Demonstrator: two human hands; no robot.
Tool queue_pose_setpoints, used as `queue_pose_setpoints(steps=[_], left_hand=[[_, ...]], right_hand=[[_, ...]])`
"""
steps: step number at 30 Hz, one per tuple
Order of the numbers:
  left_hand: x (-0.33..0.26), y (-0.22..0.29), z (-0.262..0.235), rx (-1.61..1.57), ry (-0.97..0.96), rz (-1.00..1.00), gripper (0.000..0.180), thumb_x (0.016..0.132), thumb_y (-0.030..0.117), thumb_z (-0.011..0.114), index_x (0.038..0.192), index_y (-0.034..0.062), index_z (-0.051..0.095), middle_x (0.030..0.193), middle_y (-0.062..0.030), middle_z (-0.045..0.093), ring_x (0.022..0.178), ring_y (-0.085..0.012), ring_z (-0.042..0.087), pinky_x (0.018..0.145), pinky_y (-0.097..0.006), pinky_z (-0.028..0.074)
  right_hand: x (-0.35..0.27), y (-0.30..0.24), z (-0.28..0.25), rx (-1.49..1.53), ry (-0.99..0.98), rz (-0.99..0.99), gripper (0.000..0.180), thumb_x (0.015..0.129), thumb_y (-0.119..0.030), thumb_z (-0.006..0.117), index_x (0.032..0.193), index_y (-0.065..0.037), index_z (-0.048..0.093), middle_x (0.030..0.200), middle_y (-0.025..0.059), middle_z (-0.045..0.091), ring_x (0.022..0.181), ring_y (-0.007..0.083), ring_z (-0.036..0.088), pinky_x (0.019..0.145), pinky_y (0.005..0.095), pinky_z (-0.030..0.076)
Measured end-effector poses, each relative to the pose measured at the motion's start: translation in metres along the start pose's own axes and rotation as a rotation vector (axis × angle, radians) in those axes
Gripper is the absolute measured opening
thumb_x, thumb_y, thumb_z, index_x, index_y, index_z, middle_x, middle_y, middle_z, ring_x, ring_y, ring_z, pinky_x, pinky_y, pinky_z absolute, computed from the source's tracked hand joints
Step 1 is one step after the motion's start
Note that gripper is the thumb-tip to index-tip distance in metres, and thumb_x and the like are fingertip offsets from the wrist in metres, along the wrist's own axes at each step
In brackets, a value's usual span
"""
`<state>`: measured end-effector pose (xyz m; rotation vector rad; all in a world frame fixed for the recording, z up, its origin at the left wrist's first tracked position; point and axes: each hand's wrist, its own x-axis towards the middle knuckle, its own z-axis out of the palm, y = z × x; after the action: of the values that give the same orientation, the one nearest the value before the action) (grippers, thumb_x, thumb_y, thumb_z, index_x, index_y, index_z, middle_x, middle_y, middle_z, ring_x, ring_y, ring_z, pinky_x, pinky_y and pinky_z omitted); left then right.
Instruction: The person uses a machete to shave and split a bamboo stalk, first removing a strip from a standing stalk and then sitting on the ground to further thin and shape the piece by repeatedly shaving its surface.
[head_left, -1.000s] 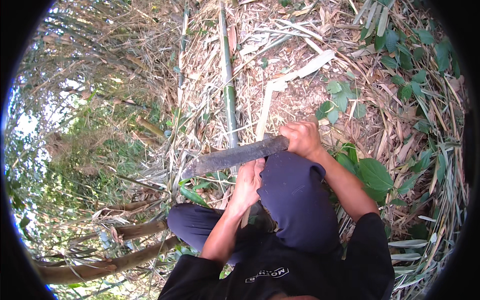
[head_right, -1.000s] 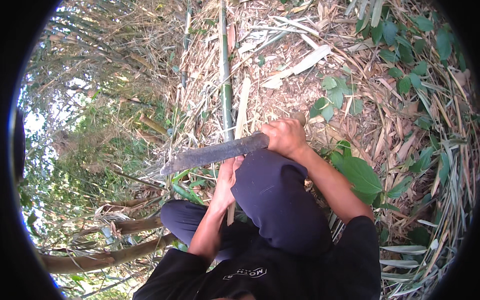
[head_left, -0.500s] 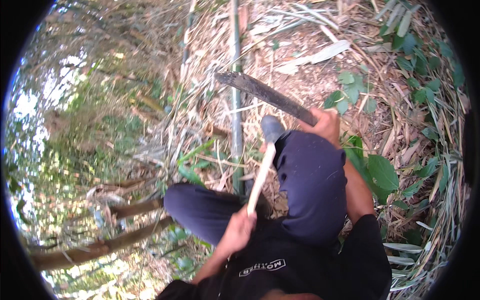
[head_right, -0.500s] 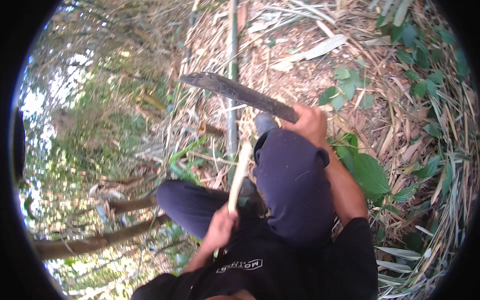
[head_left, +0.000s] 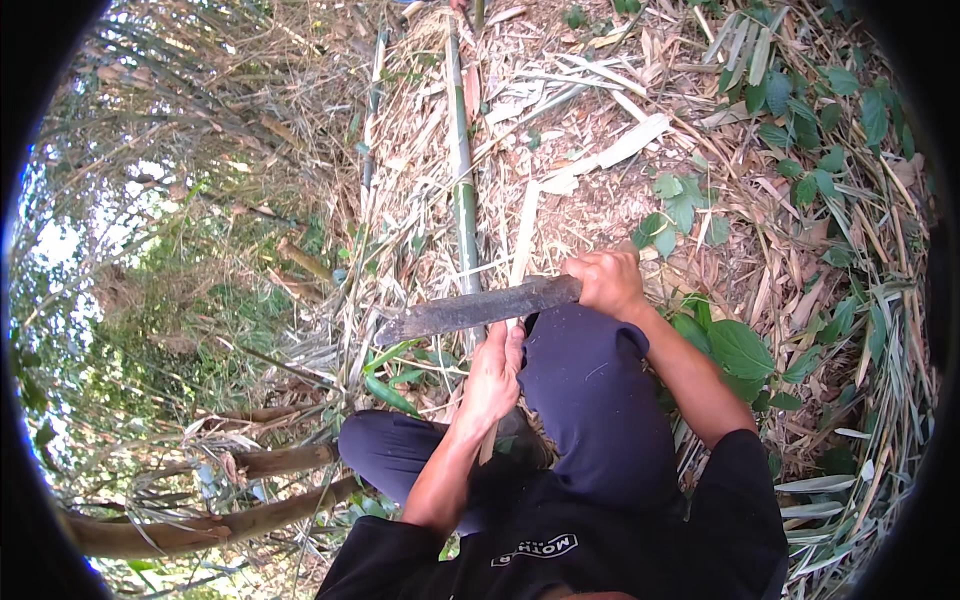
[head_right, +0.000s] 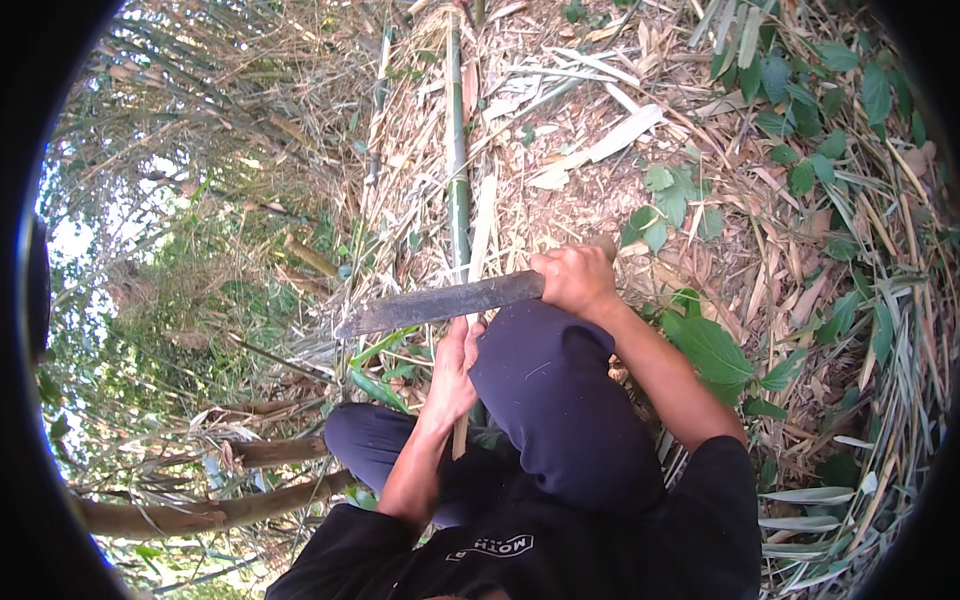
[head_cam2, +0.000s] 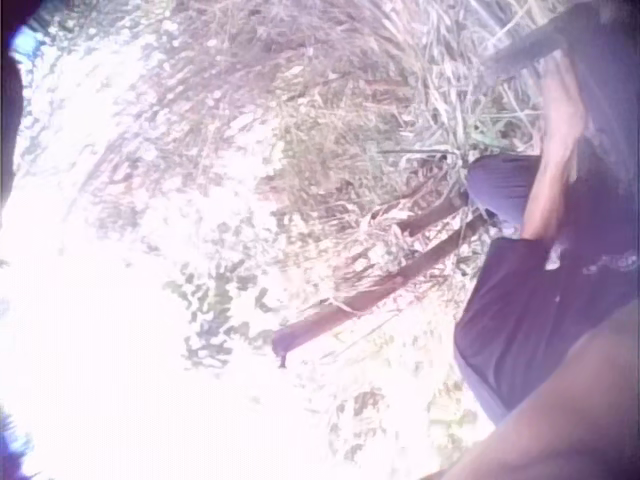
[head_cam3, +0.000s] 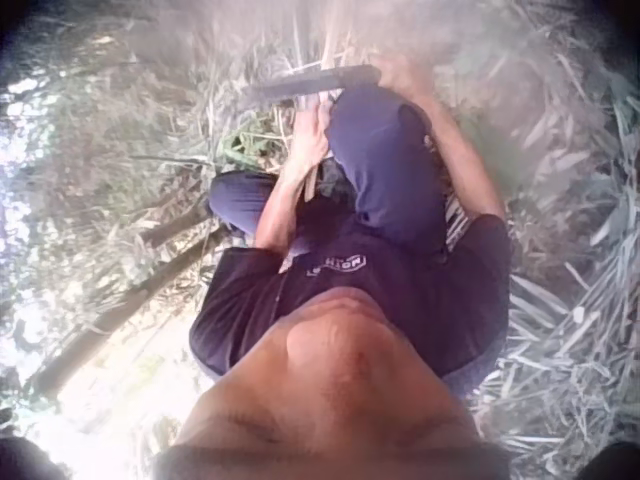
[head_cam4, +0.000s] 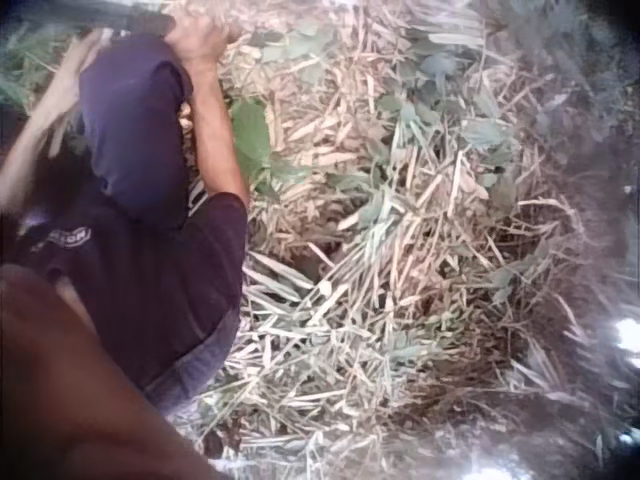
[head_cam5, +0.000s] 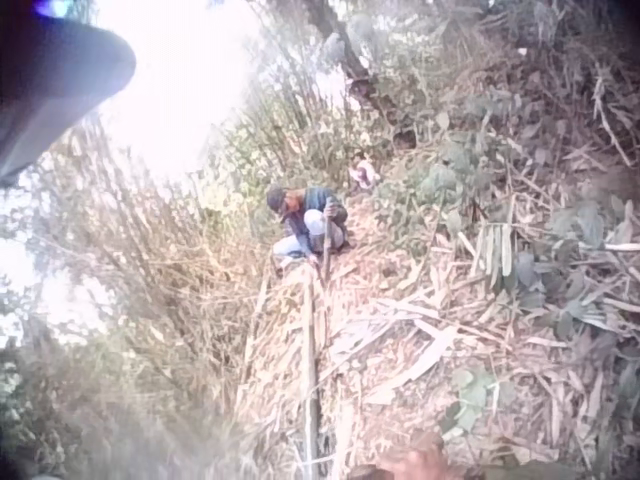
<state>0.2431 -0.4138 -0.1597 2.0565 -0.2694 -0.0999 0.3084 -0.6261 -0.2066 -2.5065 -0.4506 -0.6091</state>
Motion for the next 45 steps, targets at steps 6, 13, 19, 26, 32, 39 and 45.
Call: queue_pose_setpoints(steps=[6,13,19,26,32,39,45], left_hand=[[-0.061,-0.008,-0.013,0.086,-0.103,-0.109,0.019,0.103,0.017,0.046,0.109,-0.0009,0.050,0.063,-0.0135,0.052,0.055,-0.0257,0.056,0.054,-0.039,0.044],[-0.127,-0.027,-0.037,-0.181,-0.065,-0.281,0.026,0.106,0.021,0.038,0.110,0.0033,0.056,0.060,0.0000,0.044,0.053,-0.0094,0.043,0.051,-0.028,0.037],[-0.015,-0.001,-0.008,-0.343,-0.053,-0.153,0.040,0.106,0.023,0.041,0.139,0.0013,0.048,0.068,0.0027,0.041,0.063,-0.0066,0.037,0.056,-0.023,0.034],[0.026,-0.024,0.012,-0.400,-0.119,-0.053,0.030,0.104,0.019,0.049,0.123,-0.0022,0.058,0.071,0.0034,0.046,0.066,-0.0056,0.038,0.059,-0.024,0.037],[-0.066,-0.029,0.022,-0.360,-0.170,-0.110,0.049,0.104,0.011,0.039,0.151,0.0046,0.032,0.070,0.0033,0.046,0.062,-0.0041,0.043,0.058,-0.022,0.041],[-0.061,-0.011,0.002,-0.493,-0.122,-0.159,0.051,0.105,0.019,0.043,0.153,0.0079,0.030,0.064,0.0062,0.041,0.048,-0.0024,0.033,0.045,-0.019,0.033],[0.013,-0.017,0.000,-0.091,0.011,0.087,0.029,0.103,0.020,0.048,0.116,-0.0038,0.059,0.069,-0.0031,0.051,0.063,-0.0113,0.045,0.058,-0.031,0.040]], right_hand=[[-0.011,0.012,0.004,0.070,0.044,0.098,0.026,0.068,-0.038,0.070,0.070,-0.013,0.064,0.066,0.0124,0.065,0.065,0.0317,0.066,0.062,0.0455,0.052],[-0.007,-0.001,-0.010,0.126,0.023,0.382,0.043,0.070,-0.054,0.075,0.070,-0.012,0.066,0.064,0.0098,0.065,0.057,0.0332,0.064,0.058,0.0464,0.051],[-0.005,0.004,-0.004,-0.099,0.131,0.057,0.052,0.065,-0.060,0.073,0.066,-0.011,0.059,0.063,0.0088,0.062,0.060,0.0301,0.066,0.056,0.0456,0.049],[-0.002,0.008,-0.001,0.008,0.086,-0.027,0.047,0.067,-0.053,0.073,0.067,-0.009,0.058,0.064,0.0107,0.062,0.060,0.0314,0.065,0.057,0.0447,0.049],[-0.015,0.011,0.000,0.218,0.120,0.158,0.070,0.064,-0.073,0.071,0.067,-0.005,0.055,0.062,0.0129,0.058,0.059,0.0359,0.062,0.056,0.0464,0.049],[0.004,0.003,-0.010,0.060,0.051,-0.088,0.045,0.077,-0.050,0.066,0.064,-0.008,0.055,0.061,0.0102,0.059,0.056,0.0318,0.063,0.054,0.0446,0.050],[0.004,-0.001,-0.001,-0.037,0.050,-0.067,0.023,0.068,-0.034,0.065,0.064,-0.012,0.059,0.064,0.0092,0.062,0.061,0.0291,0.066,0.057,0.0444,0.051]])
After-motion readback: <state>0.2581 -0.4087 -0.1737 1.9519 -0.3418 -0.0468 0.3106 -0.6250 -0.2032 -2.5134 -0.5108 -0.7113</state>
